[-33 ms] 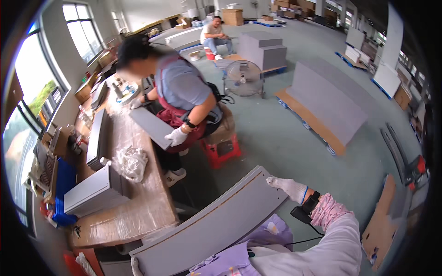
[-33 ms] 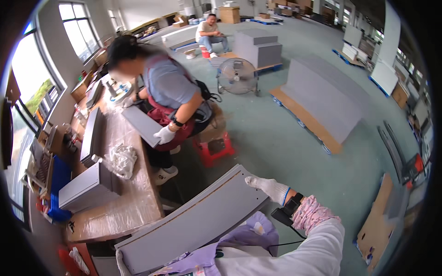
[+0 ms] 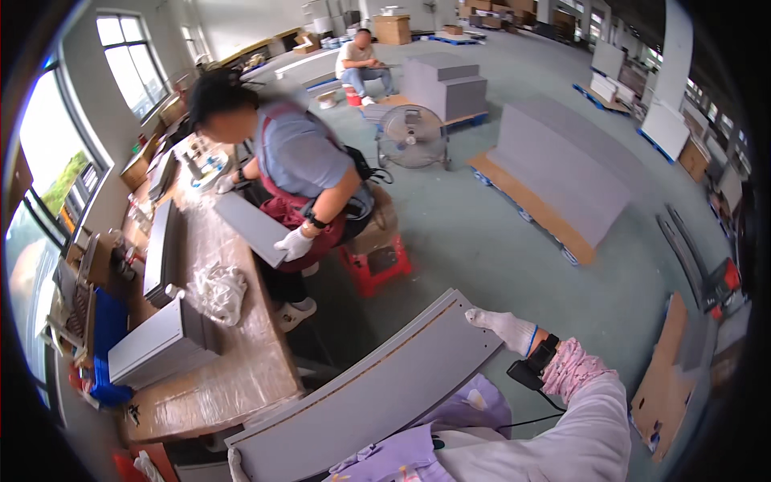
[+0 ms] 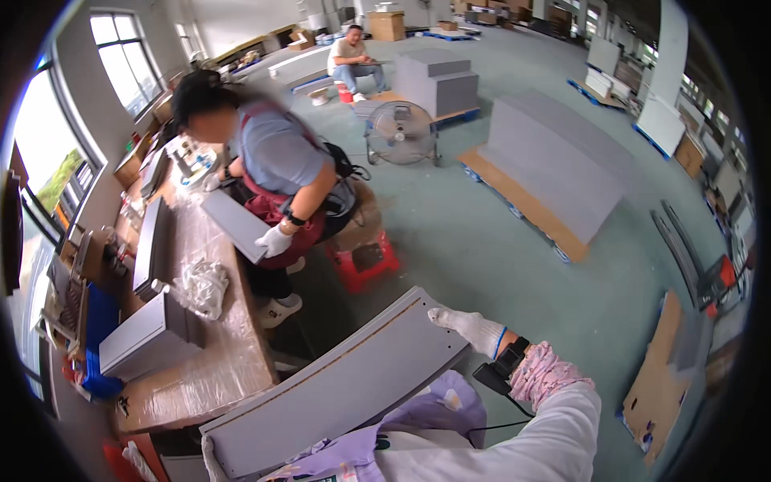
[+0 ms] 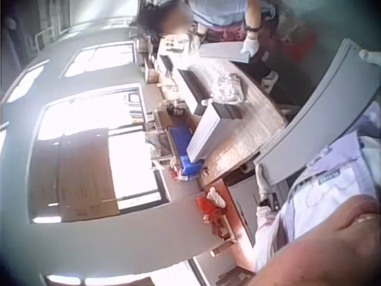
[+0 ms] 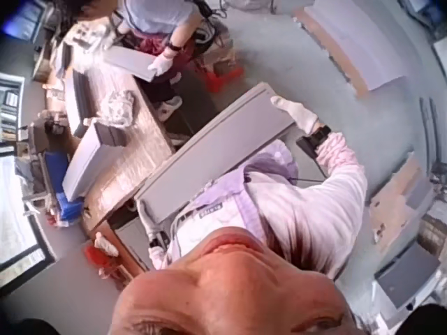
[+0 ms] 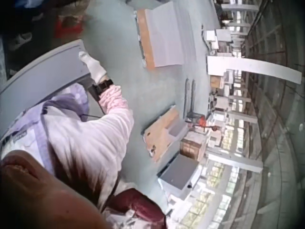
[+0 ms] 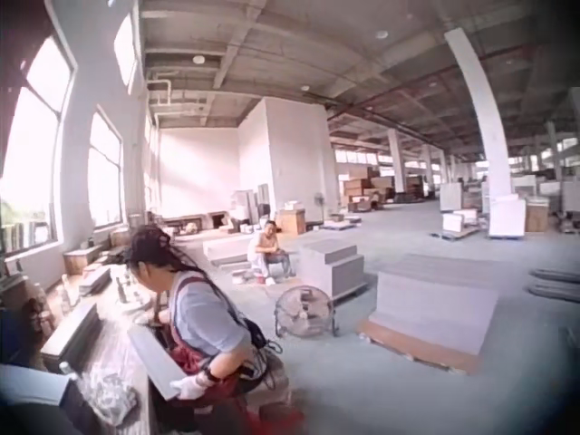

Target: The person repeatedly picks up long, grey rectangular panels from a workbench and carries them to a stack on the floor. They place each panel onto the stack, aligning it with the others. The person wears gloves and a floral-patterned top. Other workers are visible in the background.

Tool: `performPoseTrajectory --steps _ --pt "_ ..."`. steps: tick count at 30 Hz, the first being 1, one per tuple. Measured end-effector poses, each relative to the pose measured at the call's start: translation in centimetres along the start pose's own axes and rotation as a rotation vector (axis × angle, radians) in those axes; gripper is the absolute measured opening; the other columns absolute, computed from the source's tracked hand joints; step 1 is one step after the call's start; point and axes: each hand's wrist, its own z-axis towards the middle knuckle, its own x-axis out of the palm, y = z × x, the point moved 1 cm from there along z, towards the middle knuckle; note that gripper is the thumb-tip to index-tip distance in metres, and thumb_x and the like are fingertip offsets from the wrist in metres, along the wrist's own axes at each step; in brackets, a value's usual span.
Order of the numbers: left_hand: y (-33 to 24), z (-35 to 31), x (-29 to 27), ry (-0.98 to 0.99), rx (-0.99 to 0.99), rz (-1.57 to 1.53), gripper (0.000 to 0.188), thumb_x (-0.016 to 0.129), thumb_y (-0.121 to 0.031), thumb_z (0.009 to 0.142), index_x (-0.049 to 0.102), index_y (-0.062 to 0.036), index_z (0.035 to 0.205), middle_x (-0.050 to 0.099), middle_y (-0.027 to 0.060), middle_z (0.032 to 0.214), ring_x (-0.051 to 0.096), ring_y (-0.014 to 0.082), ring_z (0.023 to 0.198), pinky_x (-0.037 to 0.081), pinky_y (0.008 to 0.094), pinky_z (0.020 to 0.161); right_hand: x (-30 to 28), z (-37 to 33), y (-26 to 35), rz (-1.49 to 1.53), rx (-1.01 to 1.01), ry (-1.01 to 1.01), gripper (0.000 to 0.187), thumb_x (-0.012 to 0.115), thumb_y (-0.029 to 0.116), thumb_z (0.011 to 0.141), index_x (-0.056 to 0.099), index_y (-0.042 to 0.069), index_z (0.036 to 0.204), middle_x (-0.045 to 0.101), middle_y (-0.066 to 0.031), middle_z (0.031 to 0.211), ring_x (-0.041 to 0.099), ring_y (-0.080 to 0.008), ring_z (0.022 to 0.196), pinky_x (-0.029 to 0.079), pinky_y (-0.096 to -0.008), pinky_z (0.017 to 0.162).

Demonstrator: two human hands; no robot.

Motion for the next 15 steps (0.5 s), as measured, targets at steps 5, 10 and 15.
performPoseTrajectory --steps 5,10,15 --pt "3.4 1.4 13.9 0.445 -0.002 0.097 0.054 0.054 -0.051 0.091 0.054 -0.0087 0.126 0.061 0.0088 0.119 0.061 0.0264 0.104 0.053 0.0410 0.088 -12.1 -7.0 -4.3 0.123 0.028 -0.236 0.067 0.056 0.049 0.094 0.046 0.002 0.141 0.053 -0.0143 0.137 0.047 -0.0199 0.128 0.037 -0.0313 0.106" --pt "8.7 -0.7 30.7 0.596 -0.083 0.172 0.039 0.057 -0.040 0.093 0.057 -0.0102 0.119 0.063 0.0065 0.109 0.062 0.0218 0.098 0.054 0.0370 0.083 -25.1 -11.2 -9.5 0.114 -0.069 -0.453 0.050 0.050 0.030 0.100 0.046 0.003 0.141 0.045 -0.0067 0.146 0.042 -0.0165 0.134 0.033 -0.0292 0.111" --pt "11.1 -4.1 44.8 0.726 -0.139 0.260 0.039 0.058 -0.034 0.094 0.055 -0.0083 0.122 0.063 0.0079 0.109 0.063 0.0202 0.096 0.054 0.0368 0.084 -35.3 -15.7 -13.2 -0.441 -0.294 -0.598 0.047 0.056 0.024 0.097 0.047 0.003 0.139 0.050 -0.0116 0.141 0.051 -0.0241 0.127 0.042 -0.0303 0.103"
